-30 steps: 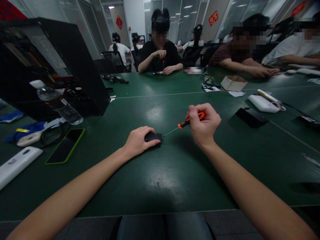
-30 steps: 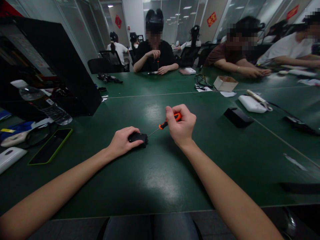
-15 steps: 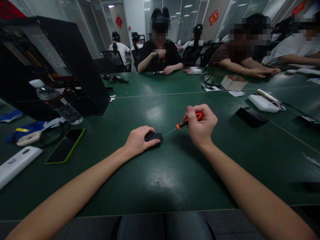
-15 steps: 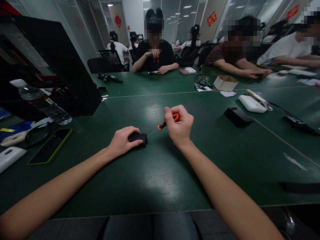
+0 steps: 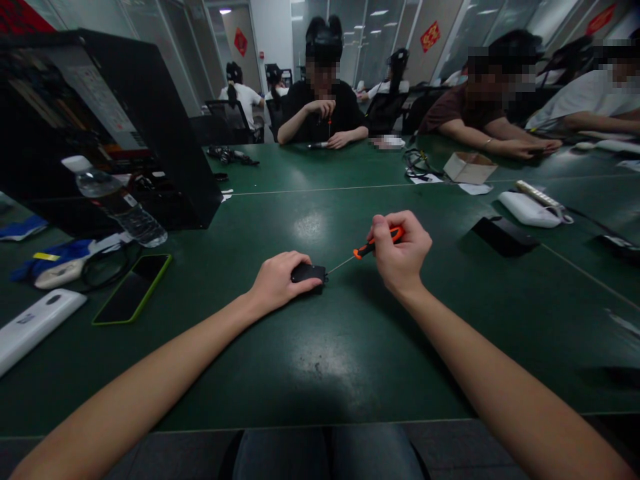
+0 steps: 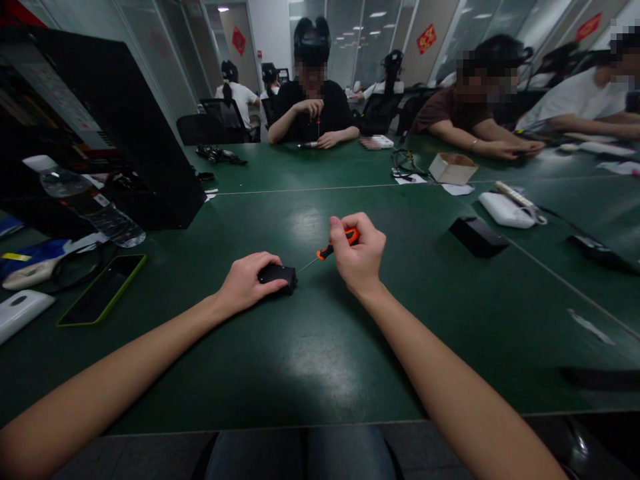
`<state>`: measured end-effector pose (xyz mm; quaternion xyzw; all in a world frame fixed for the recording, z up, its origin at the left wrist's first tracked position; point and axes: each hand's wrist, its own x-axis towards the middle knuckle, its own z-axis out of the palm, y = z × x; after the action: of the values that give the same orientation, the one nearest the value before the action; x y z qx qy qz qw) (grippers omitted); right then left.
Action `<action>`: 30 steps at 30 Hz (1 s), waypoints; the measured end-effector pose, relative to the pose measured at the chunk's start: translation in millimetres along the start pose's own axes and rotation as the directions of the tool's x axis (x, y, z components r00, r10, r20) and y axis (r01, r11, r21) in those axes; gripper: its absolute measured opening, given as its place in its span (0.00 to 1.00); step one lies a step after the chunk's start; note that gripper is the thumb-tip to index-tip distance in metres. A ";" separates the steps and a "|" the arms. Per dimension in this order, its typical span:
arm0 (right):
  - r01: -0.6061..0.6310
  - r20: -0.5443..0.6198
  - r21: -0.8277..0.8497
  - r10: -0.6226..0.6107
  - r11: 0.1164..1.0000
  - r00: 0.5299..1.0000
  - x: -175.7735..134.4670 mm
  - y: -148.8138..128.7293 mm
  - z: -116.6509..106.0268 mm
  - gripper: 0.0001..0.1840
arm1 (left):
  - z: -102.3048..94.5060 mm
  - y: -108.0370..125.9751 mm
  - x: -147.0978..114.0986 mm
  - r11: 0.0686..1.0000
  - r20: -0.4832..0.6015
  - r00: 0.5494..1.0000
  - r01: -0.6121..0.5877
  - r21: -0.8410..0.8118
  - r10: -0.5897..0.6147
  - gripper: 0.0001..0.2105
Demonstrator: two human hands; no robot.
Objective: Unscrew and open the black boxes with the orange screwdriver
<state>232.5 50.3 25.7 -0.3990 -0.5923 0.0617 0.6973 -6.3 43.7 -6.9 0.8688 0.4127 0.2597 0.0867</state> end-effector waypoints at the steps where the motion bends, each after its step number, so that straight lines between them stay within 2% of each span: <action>1: 0.006 0.004 -0.007 -0.006 1.000 1.000 0.1 0.2 0.4 0.15 | 0.0 -0.1 -0.2 1.000 0.001 1.000 0.000 0.002 0.000 0.19; 8: -0.055 0.058 -0.089 0.060 0.994 0.997 0.1 5.8 2.9 0.15 | -0.1 0.0 -0.8 1.000 -0.013 1.000 -0.022 0.013 0.022 0.18; 16: 0.005 0.066 -0.177 0.007 0.984 0.998 -1.3 12.7 3.1 0.10 | -0.7 -1.6 -1.3 0.998 -0.009 0.999 -0.053 0.034 0.053 0.18; 21: 0.156 0.064 -0.171 -0.147 0.973 0.987 -3.0 4.2 2.1 0.09 | -1.1 -0.5 -0.9 0.996 0.001 0.998 -0.057 0.068 0.057 0.17; 24: 0.300 0.068 -0.159 -0.293 0.940 0.954 -5.1 -3.6 1.4 0.08 | -1.2 1.1 -0.2 0.995 0.005 0.999 -0.048 0.085 0.048 0.17; 26: 0.339 0.058 -0.151 -0.334 0.929 0.941 -5.8 -6.1 1.7 0.08 | -1.2 1.4 0.1 0.995 0.006 0.999 -0.048 0.091 0.047 0.17; 28: 0.253 0.038 -0.144 -0.250 0.957 0.967 -5.8 -3.4 2.9 0.08 | -0.8 1.0 0.3 0.994 0.005 0.999 -0.048 0.093 0.048 0.17; 30: 0.068 0.027 -0.128 -0.065 0.989 0.998 -5.7 5.8 5.1 0.08 | -0.6 0.2 0.5 0.994 0.004 0.999 -0.047 0.097 0.046 0.17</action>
<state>228.6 53.4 17.5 -0.4223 -0.6159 0.0046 0.6650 -6.2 43.9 -6.1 0.8816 0.4044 0.2404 0.0389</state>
